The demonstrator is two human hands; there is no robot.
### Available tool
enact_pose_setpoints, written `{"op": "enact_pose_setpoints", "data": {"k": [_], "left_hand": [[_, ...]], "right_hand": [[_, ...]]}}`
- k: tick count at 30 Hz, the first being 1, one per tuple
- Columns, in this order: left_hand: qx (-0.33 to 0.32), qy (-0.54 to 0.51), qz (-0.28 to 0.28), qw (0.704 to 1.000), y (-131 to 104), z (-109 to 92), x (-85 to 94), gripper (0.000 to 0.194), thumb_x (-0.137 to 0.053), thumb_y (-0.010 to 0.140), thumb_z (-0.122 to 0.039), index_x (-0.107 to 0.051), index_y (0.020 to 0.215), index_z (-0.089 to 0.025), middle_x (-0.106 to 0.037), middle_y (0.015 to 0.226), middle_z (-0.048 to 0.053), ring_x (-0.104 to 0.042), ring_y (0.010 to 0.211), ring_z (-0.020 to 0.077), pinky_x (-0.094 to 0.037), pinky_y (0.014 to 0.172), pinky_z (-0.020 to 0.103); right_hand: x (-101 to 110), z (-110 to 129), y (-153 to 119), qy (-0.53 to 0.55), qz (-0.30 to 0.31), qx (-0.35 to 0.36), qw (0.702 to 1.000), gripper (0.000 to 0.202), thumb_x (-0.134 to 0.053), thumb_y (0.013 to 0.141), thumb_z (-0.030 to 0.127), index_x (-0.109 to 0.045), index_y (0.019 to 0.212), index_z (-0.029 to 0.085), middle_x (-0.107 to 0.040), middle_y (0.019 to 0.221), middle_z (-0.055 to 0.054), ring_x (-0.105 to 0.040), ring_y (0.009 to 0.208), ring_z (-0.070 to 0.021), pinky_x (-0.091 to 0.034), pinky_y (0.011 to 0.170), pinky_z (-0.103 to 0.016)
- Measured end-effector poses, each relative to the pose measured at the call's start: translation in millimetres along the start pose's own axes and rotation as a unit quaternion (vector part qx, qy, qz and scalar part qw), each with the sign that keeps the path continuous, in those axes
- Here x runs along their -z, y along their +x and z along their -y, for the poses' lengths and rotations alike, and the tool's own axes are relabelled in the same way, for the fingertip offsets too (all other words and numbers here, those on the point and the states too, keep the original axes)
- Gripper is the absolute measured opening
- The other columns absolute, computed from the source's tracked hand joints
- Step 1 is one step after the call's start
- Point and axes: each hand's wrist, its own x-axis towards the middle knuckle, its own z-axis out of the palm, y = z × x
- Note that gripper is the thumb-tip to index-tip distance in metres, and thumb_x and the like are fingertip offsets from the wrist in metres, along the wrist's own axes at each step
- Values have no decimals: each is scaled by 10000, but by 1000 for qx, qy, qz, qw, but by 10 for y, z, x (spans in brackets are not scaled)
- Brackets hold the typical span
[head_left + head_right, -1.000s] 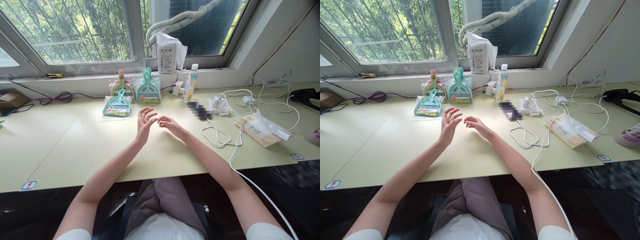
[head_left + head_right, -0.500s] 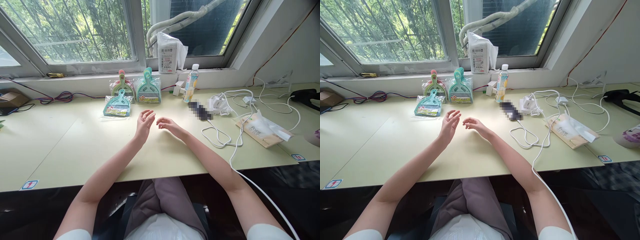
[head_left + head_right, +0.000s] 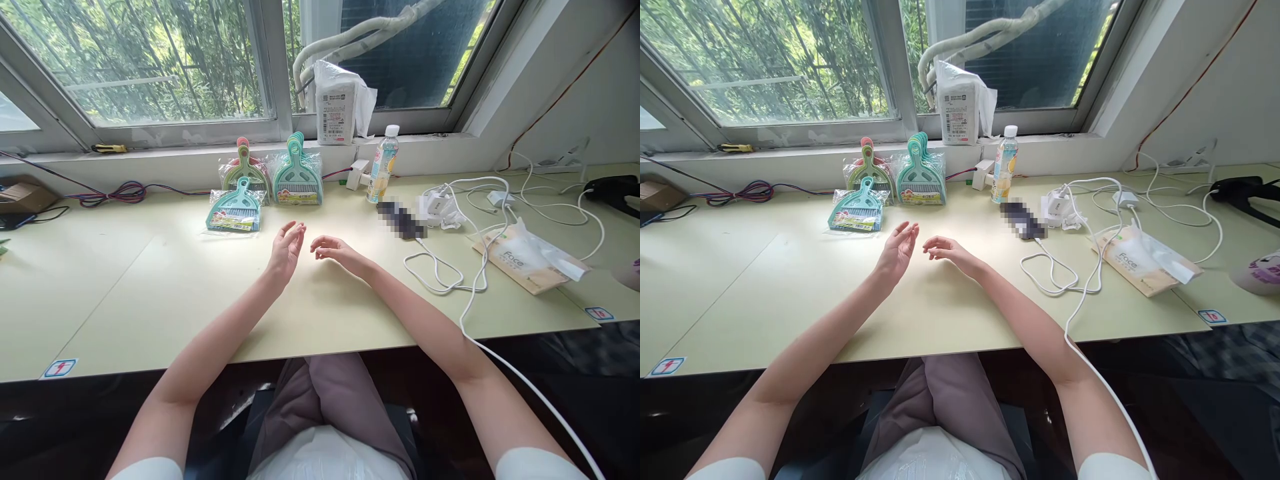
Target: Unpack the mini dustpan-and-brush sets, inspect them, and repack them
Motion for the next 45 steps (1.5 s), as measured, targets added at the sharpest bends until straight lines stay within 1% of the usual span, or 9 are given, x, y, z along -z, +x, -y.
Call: {"op": "enact_pose_setpoints", "data": {"k": [6, 10, 12, 15, 18, 20, 28, 38, 45], "left_hand": [[-30, 57, 22, 998, 24, 47, 60, 369, -715, 738, -185, -489, 1028, -210, -615, 1061, 45, -607, 1064, 115, -446, 1022, 247], [-68, 119, 58, 989, -24, 42, 15, 446, -739, 706, -229, -481, 1071, -225, -568, 1159, 64, -591, 1089, 153, -451, 1005, 315], [-100, 157, 98, 978, -63, 35, -18, 444, -729, 714, -263, -483, 1083, -238, -551, 1181, 68, -585, 1087, 177, -475, 966, 349], [-175, 208, 149, 951, -139, 23, -59, 401, -693, 750, -336, -485, 1083, -258, -527, 1207, 68, -583, 1050, 196, -520, 872, 361], [-242, 254, 162, 922, -219, 8, -85, 383, -664, 773, -403, -487, 1089, -278, -501, 1247, 70, -569, 1046, 207, -538, 798, 338], [-260, 269, 154, 914, -265, -3, -96, 391, -659, 773, -436, -487, 1091, -287, -491, 1262, 72, -556, 1068, 217, -538, 781, 328], [-271, 261, 152, 914, -334, -7, -118, 408, -669, 743, -484, -505, 1062, -290, -489, 1246, 71, -539, 1090, 236, -535, 781, 350], [-278, 261, 166, 909, -344, 5, -117, 398, -656, 760, -475, -501, 1077, -291, -482, 1243, 72, -534, 1110, 245, -528, 798, 363], [-267, 258, 163, 914, -340, 7, -119, 399, -660, 755, -478, -509, 1070, -287, -482, 1245, 78, -528, 1119, 250, -531, 799, 369]], "right_hand": [[-16, -24, 19, -19, -2, 7, 1000, 269, -655, 771, 412, -638, 947, 209, -631, 977, -28, -570, 810, -125, -446, 823, -297], [-37, -31, 51, -62, -79, 80, 992, 274, -655, 779, 437, -635, 926, 206, -626, 921, -35, -578, 800, -147, -475, 757, -303], [-57, 13, 40, -93, -120, 124, 981, 273, -623, 811, 449, -635, 947, 213, -630, 917, -37, -585, 778, -151, -485, 731, -311], [-104, 130, -16, -137, -143, 168, 966, 274, -559, 860, 461, -653, 947, 219, -648, 886, -36, -593, 732, -151, -497, 720, -326], [-157, 231, -74, -167, -144, 180, 959, 289, -547, 867, 473, -679, 896, 218, -672, 872, -44, -617, 749, -165, -516, 724, -337], [-183, 260, -93, -171, -148, 179, 957, 288, -556, 861, 473, -689, 892, 220, -686, 883, -49, -635, 767, -174, -530, 741, -350], [-203, 262, -99, -163, -161, 182, 956, 259, -611, 831, 439, -705, 929, 219, -706, 875, -56, -664, 739, -187, -560, 749, -390], [-185, 233, -96, -191, -163, 195, 948, 198, -622, 830, 386, -696, 901, 216, -708, 896, -57, -668, 771, -186, -544, 693, -348], [-187, 227, -95, -194, -162, 188, 949, 218, -616, 829, 407, -689, 902, 216, -702, 899, -55, -669, 793, -190, -546, 708, -348]]}}
